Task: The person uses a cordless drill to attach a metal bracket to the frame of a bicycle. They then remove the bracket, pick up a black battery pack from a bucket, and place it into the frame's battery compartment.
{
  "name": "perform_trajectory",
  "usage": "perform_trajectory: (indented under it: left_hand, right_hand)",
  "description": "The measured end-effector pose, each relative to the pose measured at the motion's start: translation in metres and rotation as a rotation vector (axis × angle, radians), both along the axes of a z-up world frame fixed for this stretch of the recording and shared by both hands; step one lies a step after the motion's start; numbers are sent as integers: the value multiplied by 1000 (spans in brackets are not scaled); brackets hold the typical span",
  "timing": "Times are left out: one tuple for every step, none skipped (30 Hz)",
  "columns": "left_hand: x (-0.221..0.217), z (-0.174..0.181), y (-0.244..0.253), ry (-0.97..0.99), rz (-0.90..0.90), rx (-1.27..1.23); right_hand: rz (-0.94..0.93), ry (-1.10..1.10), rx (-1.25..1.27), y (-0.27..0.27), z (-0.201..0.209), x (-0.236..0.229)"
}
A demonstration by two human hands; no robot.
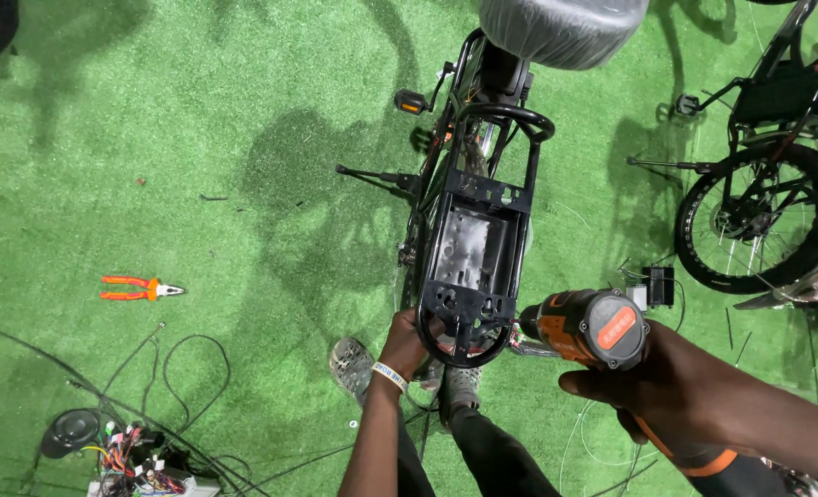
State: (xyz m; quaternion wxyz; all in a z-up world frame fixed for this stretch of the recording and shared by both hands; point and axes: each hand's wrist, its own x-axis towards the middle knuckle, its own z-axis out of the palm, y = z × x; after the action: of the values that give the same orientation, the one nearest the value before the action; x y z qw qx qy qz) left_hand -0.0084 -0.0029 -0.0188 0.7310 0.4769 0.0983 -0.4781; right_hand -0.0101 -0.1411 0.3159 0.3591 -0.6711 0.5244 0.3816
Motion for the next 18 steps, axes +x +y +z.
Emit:
perform_trajectory:
  left_hand:
    - [2, 2, 1, -2, 1, 2]
    - [3, 4, 2, -17, -17, 0]
    - [4, 6, 3, -30, -36, -2]
    - [5, 7, 3, -31, -36, 0]
    - [6, 9, 4, -22, -42, -10]
    - [7, 11, 4, -12, -49, -21]
    - [7, 10, 4, -12, -49, -20]
    - [6, 9, 5, -36, -70, -31]
    - [7, 8, 5, -62, -90, -45]
    - [6, 2, 4, -64, -91, -44]
    - [5, -3, 4, -113, -100, -30]
    - [4, -8, 3, -162, -110, -15]
    - [6, -2, 4, -163, -110, -14]
    - [8, 4, 5, -164, -117, 17]
    - [9, 11, 6, -162, -125, 48]
    - [7, 9, 6, -161, -126, 50]
    - [5, 7, 5, -157, -88, 69]
    - [3, 4, 4, -153, -50, 89]
  right_hand:
    - [1, -2, 2, 0, 1, 0]
    - [56, 47, -24, 0, 1, 1]
    - [111, 97, -49, 0, 2, 1]
    - [112, 96, -48, 1, 3, 2]
    - [131, 103, -49, 3, 4, 4]
    - [150, 110, -50, 4, 6, 6]
    - [150, 110, -48, 1, 4, 3]
    - [115, 95, -45, -2, 2, 1]
    - [79, 78, -42, -5, 1, -2]
    - [79, 76, -42, -2, 5, 2]
    - [125, 78, -49, 0, 10, 5]
    - [172, 79, -56, 3, 14, 9]
    - [171, 78, -55, 1, 13, 4]
    - [93, 14, -42, 0, 12, 0]
    - [14, -48, -27, -1, 11, -5]
    - [13, -48, -25, 0, 14, -7]
    - [-83, -44, -77, 1, 16, -10]
    - [-179, -40, -130, 1, 19, -13]
